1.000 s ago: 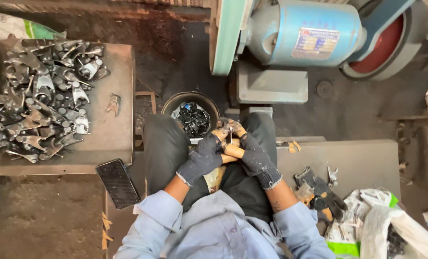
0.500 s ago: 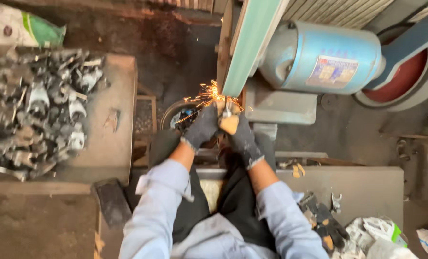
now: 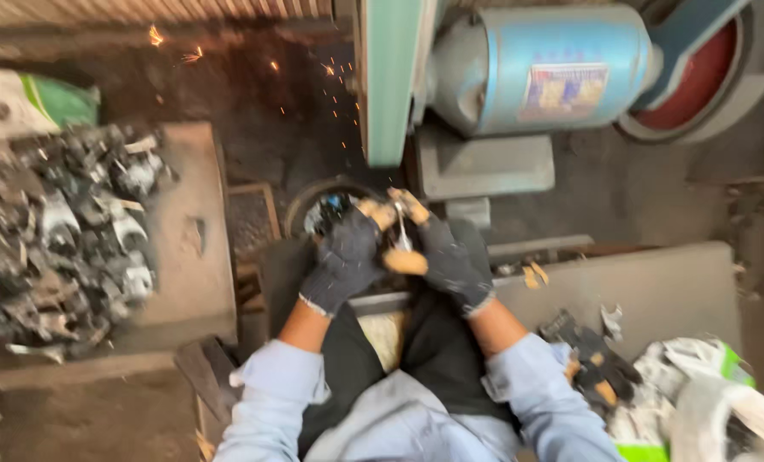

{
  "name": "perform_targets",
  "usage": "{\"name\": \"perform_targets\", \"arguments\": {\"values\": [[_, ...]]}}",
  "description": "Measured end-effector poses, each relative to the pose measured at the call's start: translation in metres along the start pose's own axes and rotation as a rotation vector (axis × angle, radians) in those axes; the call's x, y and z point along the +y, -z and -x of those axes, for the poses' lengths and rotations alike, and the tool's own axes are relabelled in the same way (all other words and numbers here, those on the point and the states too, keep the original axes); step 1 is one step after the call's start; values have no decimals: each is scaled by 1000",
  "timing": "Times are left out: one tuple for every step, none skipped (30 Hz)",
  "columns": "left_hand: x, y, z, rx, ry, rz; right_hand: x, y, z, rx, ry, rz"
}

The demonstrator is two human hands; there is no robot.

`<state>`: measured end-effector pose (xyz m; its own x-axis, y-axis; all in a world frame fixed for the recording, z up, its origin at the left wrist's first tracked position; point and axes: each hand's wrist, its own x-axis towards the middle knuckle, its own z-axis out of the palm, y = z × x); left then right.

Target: The person sits on the floor at a belt grinder and grinds metal workpieces one at a time, holding each piece with gloved hands against the moving belt to produce sparks, then places the finished piece on a tray of similar parts and picks up the next one. A phone lies on the tray beside the work.

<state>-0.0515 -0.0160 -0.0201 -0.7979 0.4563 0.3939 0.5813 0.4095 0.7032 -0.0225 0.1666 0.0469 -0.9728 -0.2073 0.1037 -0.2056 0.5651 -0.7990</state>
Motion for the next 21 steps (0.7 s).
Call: {"name": "perform_targets", "arguments": {"values": [[5,-1,7,-47,129,-115,-8,-5,1,-16,-228,-216],[7,-2,13,-90,247,-241,-14,-16,1,-24,-443,-436],[12,-7,22,-50,255,-184,-15,-21,8,-39,-656,-649],[14,-9,29,-9,259,-135,-12,-27,12,-18,-582,-690],[18,-13,36,23,274,-78,-6,-32,19,-3,-524,-733],[22,-16,43,11,298,3,0,-34,32,-1,-492,-777],[26,-18,46,1,324,83,7,-34,43,-63,-340,-544],[29,-18,47,-3,324,148,16,-30,49,-106,-160,-316],[34,-17,48,-7,312,209,22,-29,55,-133,27,-84],[40,-15,46,-12,305,280,26,-27,59,-187,43,-204],[45,-11,42,-14,299,353,29,-21,61,-244,59,-321],[49,-5,37,18,242,287,30,-18,59,-298,79,-435],[52,2,32,49,185,223,30,-13,56,-260,196,-316],[55,8,26,84,133,160,29,-8,51,-228,311,-197],[54,16,19,-11,168,213,29,-4,44,-198,425,-81],[49,25,14,-115,206,264,29,-1,37,-280,201,-455],[42,31,6,-223,250,316,31,1,28,-354,-42,-825],[32,33,-2,-251,313,537,35,0,20,-422,-313,-1190],[20,31,-13,-268,374,762,41,-5,10,-376,-265,-1090],[7,25,-20,-278,429,987,50,-14,-2,-333,-215,-986],[-7,16,-28,-197,505,1112,61,-24,-12,-283,-160,-878]]}}
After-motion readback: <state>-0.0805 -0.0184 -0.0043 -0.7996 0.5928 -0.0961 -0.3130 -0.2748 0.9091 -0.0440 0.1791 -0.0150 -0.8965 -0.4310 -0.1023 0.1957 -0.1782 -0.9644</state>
